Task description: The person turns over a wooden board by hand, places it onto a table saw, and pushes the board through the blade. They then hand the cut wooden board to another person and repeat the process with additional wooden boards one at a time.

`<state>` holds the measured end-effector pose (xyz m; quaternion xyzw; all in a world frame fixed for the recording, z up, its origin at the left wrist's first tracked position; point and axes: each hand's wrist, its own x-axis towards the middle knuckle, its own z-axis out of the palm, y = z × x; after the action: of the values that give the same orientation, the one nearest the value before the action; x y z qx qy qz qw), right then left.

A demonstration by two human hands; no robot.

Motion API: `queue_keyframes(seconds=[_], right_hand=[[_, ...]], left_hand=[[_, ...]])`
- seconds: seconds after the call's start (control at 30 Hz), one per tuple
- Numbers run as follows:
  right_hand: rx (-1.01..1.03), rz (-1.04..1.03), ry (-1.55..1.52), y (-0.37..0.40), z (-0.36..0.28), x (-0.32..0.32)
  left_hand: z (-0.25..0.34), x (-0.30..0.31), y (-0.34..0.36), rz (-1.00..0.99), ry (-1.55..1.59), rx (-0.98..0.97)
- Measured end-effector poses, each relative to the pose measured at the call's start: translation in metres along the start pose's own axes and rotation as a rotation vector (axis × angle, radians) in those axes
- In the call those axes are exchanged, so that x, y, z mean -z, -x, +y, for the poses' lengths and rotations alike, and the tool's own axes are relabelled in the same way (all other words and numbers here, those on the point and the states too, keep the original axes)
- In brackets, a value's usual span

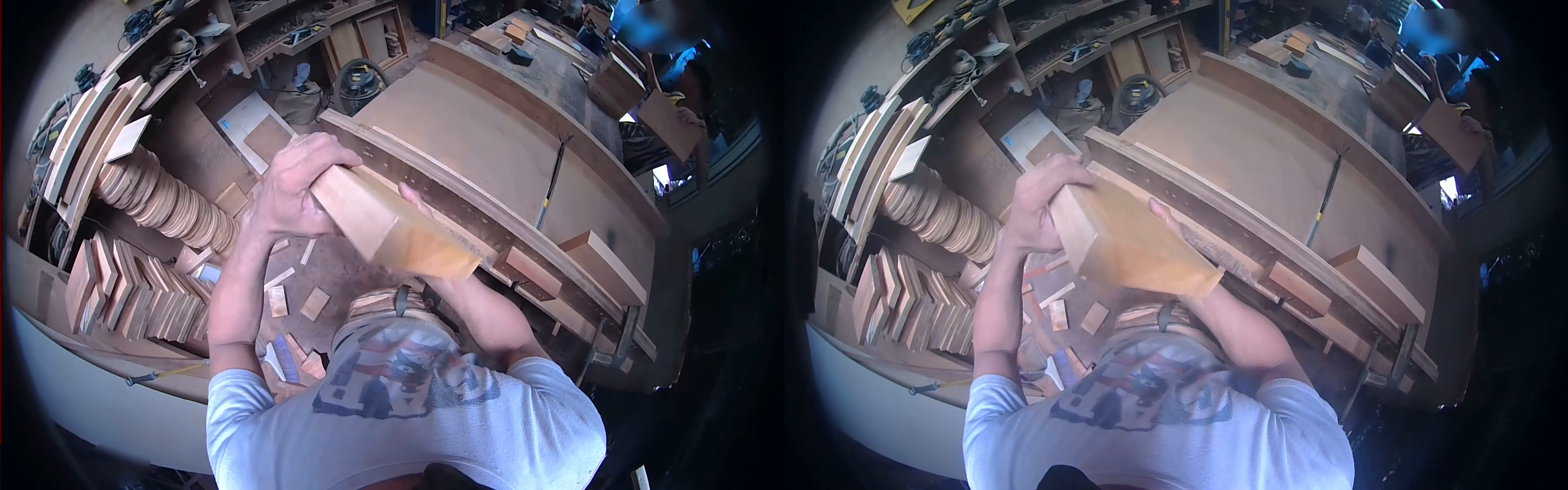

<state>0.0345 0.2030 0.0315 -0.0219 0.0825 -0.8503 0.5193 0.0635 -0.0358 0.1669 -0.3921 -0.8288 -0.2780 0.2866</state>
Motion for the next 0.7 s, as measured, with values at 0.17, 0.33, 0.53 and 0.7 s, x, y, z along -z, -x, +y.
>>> queue_keyframes(seconds=[0.17, 0.33, 0.53, 0.7], right_hand=[[-0.226, -0.416, 0.126, 0.026, 0.02, 0.001], [-0.133, -0.41, 0.28, 0.053, 0.005, 0.004], [-0.01, -0.436, 0.22, 0.058, 0.002, 0.008], [0.14, -0.429, 0.091, 0.067, -0.012, 0.001]], left_hand=[[-0.014, 0.002, 0.004, 0.125, 0.352, 0.943], [-0.033, -0.021, 0.039, 0.047, 0.708, 1.239], [-0.006, -0.044, 0.041, 0.128, 0.799, 1.414], [-0.016, -0.062, 0.057, 0.257, 1.225, 1.516]])
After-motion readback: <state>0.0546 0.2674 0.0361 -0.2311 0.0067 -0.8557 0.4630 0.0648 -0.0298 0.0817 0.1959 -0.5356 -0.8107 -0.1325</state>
